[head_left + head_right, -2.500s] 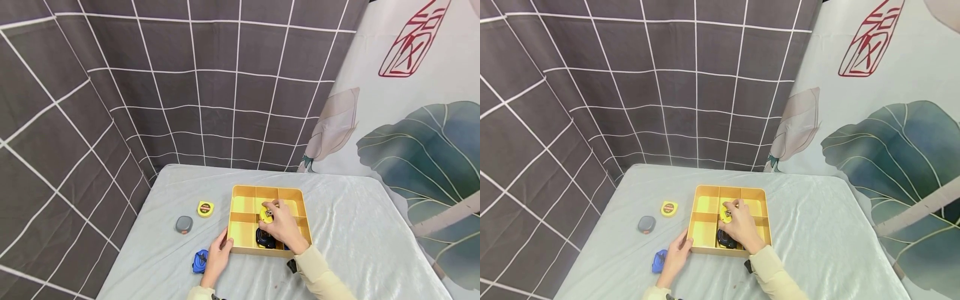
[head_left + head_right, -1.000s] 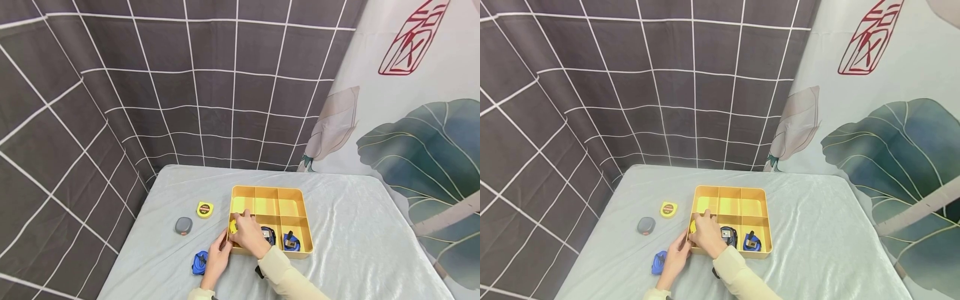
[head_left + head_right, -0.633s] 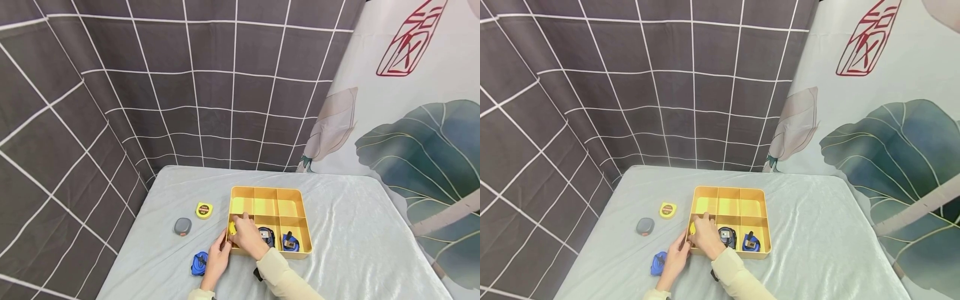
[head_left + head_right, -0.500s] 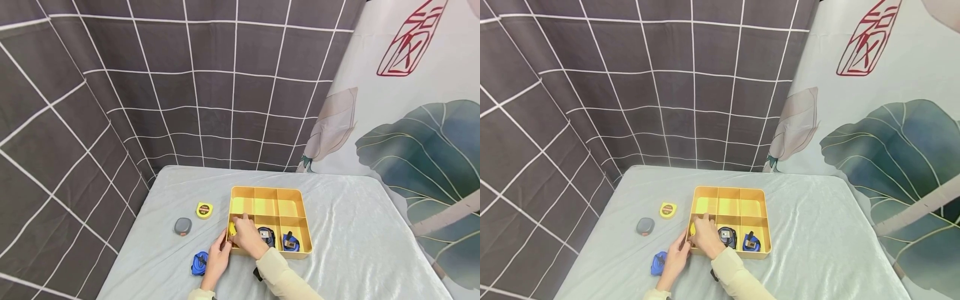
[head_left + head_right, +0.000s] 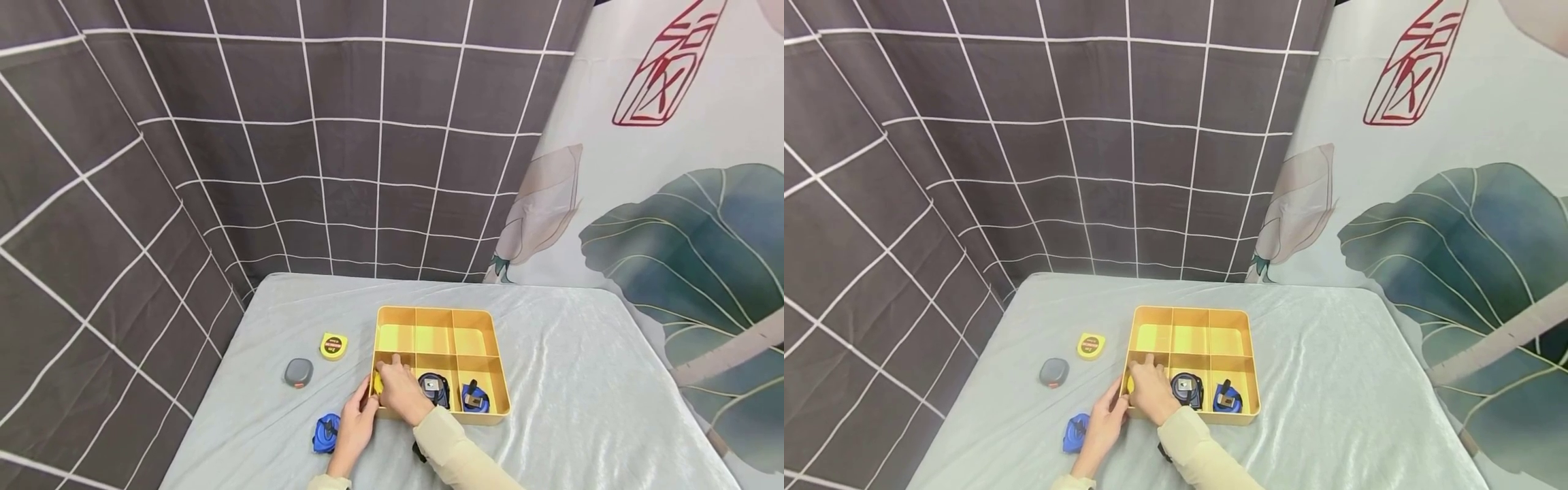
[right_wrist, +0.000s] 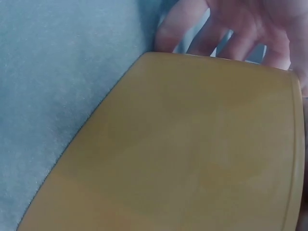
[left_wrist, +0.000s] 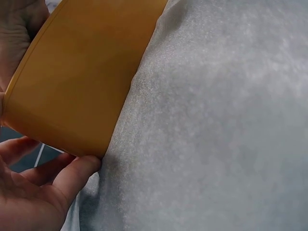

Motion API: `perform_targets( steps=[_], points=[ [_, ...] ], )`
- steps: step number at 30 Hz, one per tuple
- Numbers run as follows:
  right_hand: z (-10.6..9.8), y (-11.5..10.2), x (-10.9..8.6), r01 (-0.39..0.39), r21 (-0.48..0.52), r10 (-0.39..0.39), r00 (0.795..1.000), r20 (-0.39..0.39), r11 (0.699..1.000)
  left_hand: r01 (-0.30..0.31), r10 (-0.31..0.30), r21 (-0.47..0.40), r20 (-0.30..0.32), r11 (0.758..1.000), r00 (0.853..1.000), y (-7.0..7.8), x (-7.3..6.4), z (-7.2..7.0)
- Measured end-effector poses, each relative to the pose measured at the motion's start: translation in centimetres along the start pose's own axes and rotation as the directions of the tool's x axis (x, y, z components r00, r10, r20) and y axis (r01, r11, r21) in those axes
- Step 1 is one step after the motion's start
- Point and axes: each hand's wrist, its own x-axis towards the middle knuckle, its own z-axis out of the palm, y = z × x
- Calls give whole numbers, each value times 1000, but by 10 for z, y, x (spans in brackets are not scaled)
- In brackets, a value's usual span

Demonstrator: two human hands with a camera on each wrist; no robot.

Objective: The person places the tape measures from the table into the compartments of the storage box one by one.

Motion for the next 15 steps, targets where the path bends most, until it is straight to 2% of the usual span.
perform_targets(
  steps=[15],
  points=[
    [0, 1, 0, -19, 49, 18, 1000, 19, 999, 30, -30, 4, -13, 1000, 999, 2, 1, 1]
  ],
)
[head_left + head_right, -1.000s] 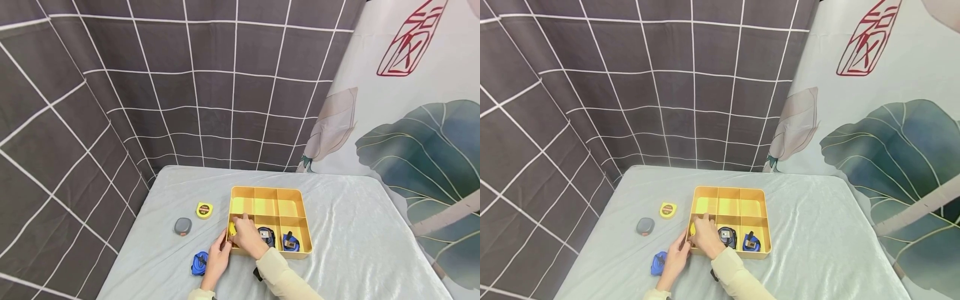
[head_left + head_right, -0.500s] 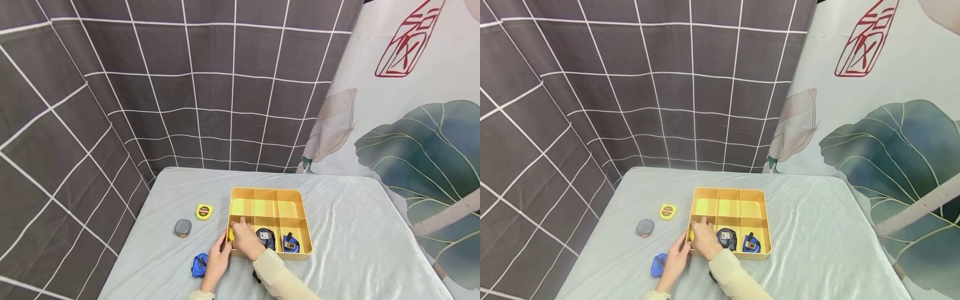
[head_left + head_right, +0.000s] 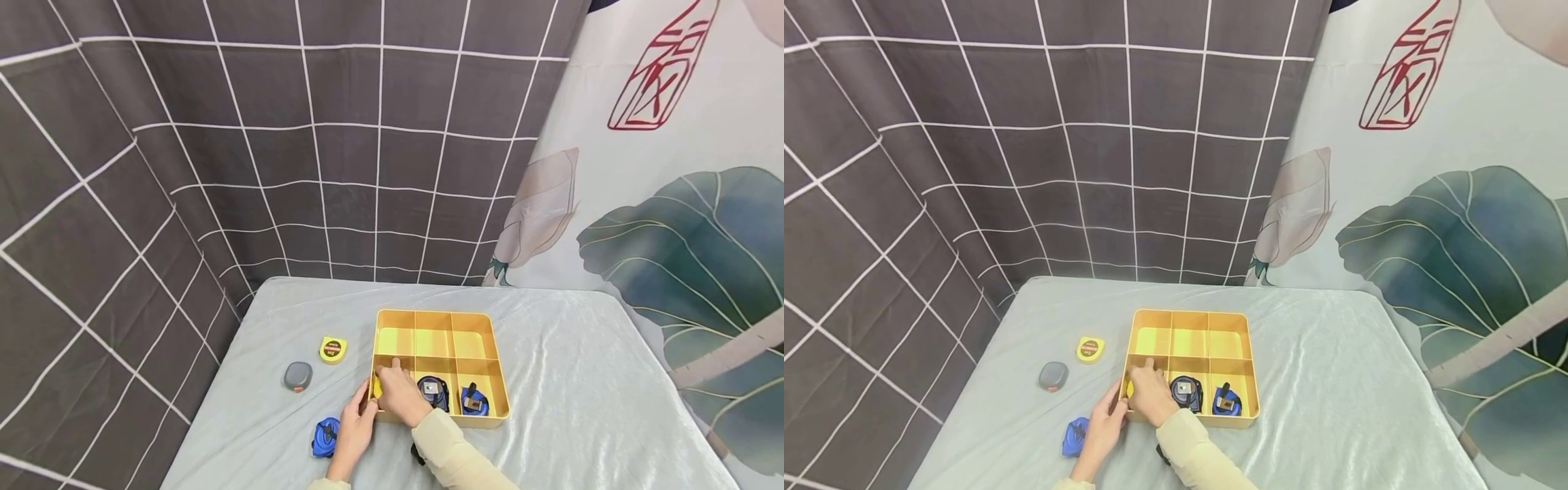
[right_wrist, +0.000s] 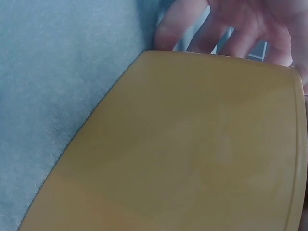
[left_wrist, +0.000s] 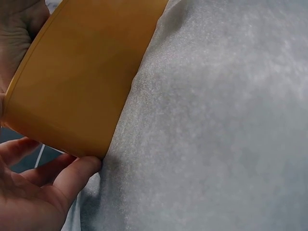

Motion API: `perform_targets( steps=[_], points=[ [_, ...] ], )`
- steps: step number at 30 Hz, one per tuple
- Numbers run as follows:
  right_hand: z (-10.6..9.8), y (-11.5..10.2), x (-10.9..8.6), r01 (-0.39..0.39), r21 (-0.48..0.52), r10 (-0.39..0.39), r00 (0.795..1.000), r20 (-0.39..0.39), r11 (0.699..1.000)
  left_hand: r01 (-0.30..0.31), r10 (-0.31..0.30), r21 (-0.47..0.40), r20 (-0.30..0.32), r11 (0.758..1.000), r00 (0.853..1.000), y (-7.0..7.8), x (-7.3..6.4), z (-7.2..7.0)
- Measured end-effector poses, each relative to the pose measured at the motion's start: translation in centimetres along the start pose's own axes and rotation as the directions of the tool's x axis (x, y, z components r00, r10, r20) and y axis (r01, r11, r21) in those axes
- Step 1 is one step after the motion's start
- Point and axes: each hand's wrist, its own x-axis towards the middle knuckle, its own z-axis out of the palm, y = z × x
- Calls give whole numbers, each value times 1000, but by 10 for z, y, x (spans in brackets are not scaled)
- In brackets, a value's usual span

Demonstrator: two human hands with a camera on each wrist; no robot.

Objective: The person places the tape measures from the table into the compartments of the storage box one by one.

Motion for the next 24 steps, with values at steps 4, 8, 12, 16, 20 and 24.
perform_targets(
  steps=[4, 8, 12, 16, 20, 24],
  points=[
    [1, 0, 0, 13, -23, -13, 1000, -2, 1000, -12, 12, 28, -16, 1000, 1000, -2, 0, 0],
    [-3, 0, -1, 22, -7, -22, 1000, 22, 1000, -8, 8, 30, -14, 1000, 1000, -3, -2, 0],
    [-13, 1, -7, -1, 132, -7, 999, 54, 991, 12, -12, 17, -5, 1000, 1000, -5, -2, 0],
    [-28, 7, -15, 37, 239, -42, 999, 14, 970, 14, -14, 9, 2, 1000, 1000, -6, -1, 0],
    [-44, 19, -25, 133, 290, -116, 990, -76, 948, 14, -14, 1, 1, 1000, 1000, -5, 0, 1],
    [-56, 40, -37, 180, 379, -121, 977, -175, 908, 9, -9, -6, -6, 1000, 1000, -4, -1, 1]
  ],
)
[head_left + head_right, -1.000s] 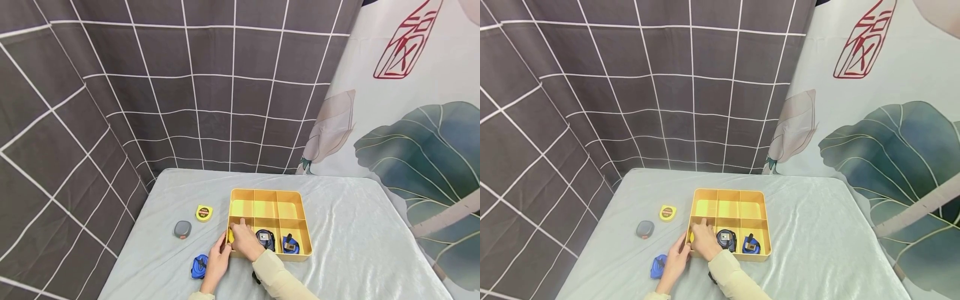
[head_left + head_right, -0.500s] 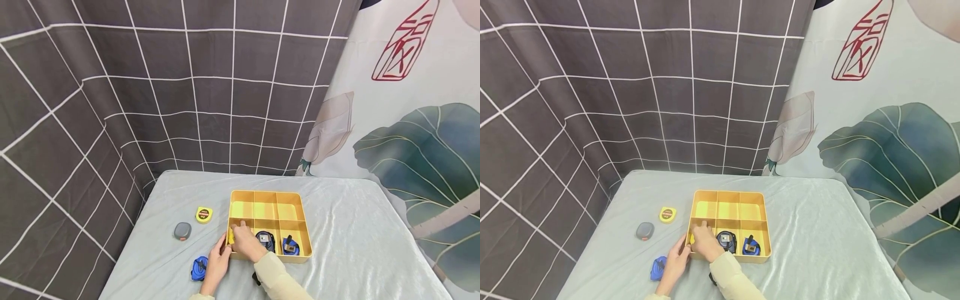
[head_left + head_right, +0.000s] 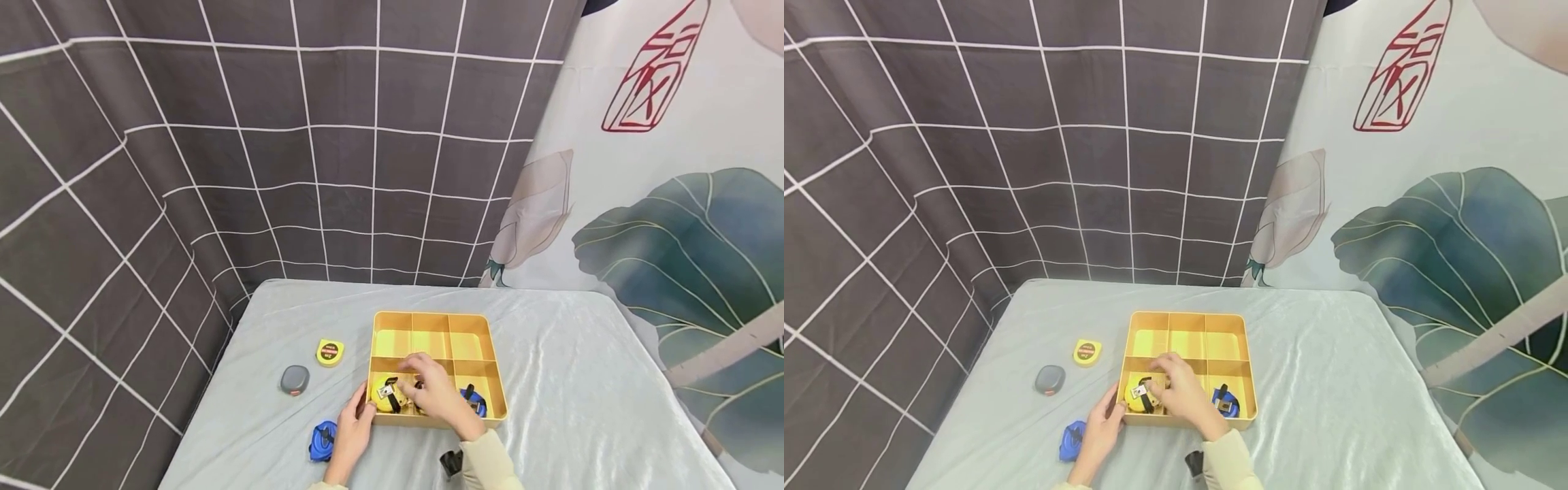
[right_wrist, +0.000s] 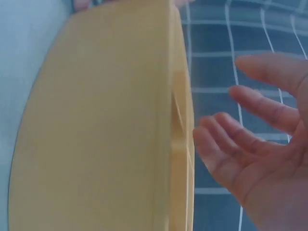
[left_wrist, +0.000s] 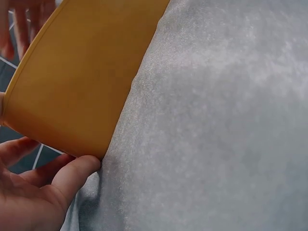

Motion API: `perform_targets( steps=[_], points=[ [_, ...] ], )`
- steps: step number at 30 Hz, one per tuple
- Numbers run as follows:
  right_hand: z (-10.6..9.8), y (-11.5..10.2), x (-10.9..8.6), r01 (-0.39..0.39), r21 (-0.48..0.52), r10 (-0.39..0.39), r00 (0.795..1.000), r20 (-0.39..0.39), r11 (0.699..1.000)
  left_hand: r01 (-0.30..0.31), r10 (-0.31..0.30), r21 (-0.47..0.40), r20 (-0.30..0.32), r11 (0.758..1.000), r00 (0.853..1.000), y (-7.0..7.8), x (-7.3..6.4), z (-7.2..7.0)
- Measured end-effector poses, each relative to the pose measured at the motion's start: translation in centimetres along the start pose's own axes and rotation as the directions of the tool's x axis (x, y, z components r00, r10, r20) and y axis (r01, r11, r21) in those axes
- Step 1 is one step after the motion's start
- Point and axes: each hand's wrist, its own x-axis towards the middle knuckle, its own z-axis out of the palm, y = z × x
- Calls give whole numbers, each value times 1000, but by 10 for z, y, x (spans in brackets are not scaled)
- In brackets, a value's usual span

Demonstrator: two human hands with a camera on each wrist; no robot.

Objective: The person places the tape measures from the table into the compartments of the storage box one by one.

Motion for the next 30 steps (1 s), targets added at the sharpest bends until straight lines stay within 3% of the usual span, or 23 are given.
perform_targets(
  steps=[3, 6, 12, 15, 17, 20, 23, 30],
  points=[
    [-16, 11, -13, -20, 46, 25, 994, -109, 999, 3, -3, 6, -5, 1000, 1000, 1, -1, 0],
    [-31, 21, -28, -55, 77, 71, 970, -234, 996, 5, -5, 11, -11, 1000, 1000, 1, -2, -1],
    [-58, 40, -54, -207, 113, 235, 889, -393, 972, 32, -32, 2, -9, 999, 999, -1, -2, -2],
    [-67, 47, -65, -317, 118, 337, 841, -424, 941, 42, -42, -8, 1, 999, 999, 0, -1, -3],
    [-71, 52, -71, -372, 149, 400, 821, -409, 916, 45, -45, -10, 4, 999, 999, 1, -1, -3],
    [-74, 57, -78, -397, 230, 456, 819, -348, 889, 48, -48, -6, 1, 999, 999, 1, -1, -3],
    [-75, 61, -82, -383, 280, 459, 835, -302, 881, 41, -41, -1, -2, 999, 999, 1, -1, -2],
    [-78, 68, -86, -443, 272, 504, 833, -227, 854, 44, -44, -9, 3, 999, 999, 1, 0, -1]
  ],
)
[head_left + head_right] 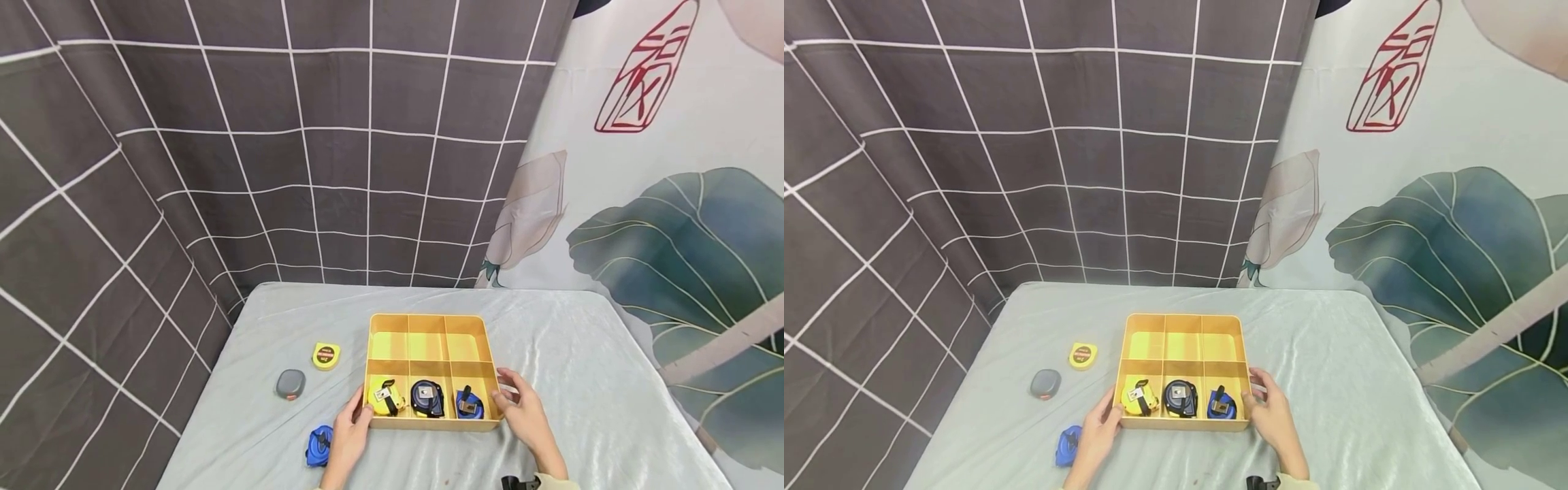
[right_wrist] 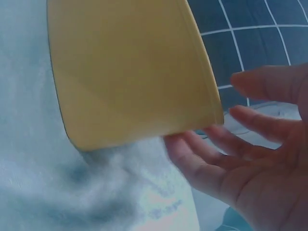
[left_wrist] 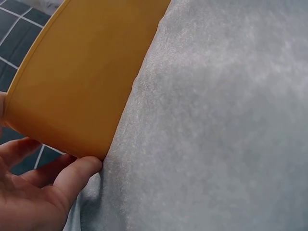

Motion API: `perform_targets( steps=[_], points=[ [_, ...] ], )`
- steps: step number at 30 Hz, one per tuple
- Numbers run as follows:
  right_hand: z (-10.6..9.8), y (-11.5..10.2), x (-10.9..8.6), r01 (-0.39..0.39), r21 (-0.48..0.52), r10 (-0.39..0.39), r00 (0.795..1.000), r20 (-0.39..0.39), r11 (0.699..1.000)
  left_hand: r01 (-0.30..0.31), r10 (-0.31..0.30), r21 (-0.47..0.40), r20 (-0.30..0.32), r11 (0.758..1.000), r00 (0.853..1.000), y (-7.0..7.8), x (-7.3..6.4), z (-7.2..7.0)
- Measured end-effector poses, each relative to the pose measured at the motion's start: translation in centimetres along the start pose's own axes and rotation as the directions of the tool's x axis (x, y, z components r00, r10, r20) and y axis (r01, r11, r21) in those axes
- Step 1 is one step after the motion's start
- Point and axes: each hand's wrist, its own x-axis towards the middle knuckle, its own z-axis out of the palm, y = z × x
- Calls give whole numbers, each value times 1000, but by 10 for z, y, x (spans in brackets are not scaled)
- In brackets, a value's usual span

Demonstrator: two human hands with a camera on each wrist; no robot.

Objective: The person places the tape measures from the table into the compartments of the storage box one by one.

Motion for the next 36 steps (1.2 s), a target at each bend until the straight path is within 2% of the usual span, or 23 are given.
perform_targets(
  steps=[5, 10, 14, 18, 23, 26, 28, 30, 32, 34, 36],
  points=[
    [-2, 3, 2, -54, -1, 54, 997, 46, 999, 9, -9, -23, -1, 1000, 1000, 1, -3, 0],
    [-4, 7, 2, -93, 21, 92, 994, 56, 995, 39, -40, -28, -16, 999, 999, 1, -4, 1],
    [-5, 12, 1, -114, 93, 109, 992, 58, 989, 30, -30, -58, -11, 998, 999, 3, -6, -2],
    [-5, 17, 2, -141, 162, 131, 989, 66, 977, 11, -9, -73, 20, 997, 1000, 8, -9, -11],
    [-5, 23, 4, -185, 182, 173, 982, 83, 966, 38, -37, -8, 66, 999, 997, 17, -12, -31],
    [-5, 25, 4, -204, 184, 187, 977, 105, 961, -8, 1, 106, 68, 994, 998, 19, -12, -45],
    [-6, 26, 4, -209, 194, 187, 975, 123, 958, -46, 32, 199, 75, 979, 997, 20, -12, -54],
    [-7, 26, 4, -214, 220, 186, 973, 138, 952, -84, 57, 306, 97, 948, 994, 22, -12, -63],
    [-9, 28, 4, -221, 250, 187, 970, 154, 943, -99, 49, 399, 134, 912, 990, 25, -14, -70],
    [-10, 29, 5, -240, 277, 198, 965, 170, 930, -82, -7, 493, 175, 866, 985, 27, -16, -75],
    [-11, 30, 6, -252, 287, 202, 961, 191, 924, -25, -114, 562, 210, 827, 971, 30, -19, -78]
  ],
)
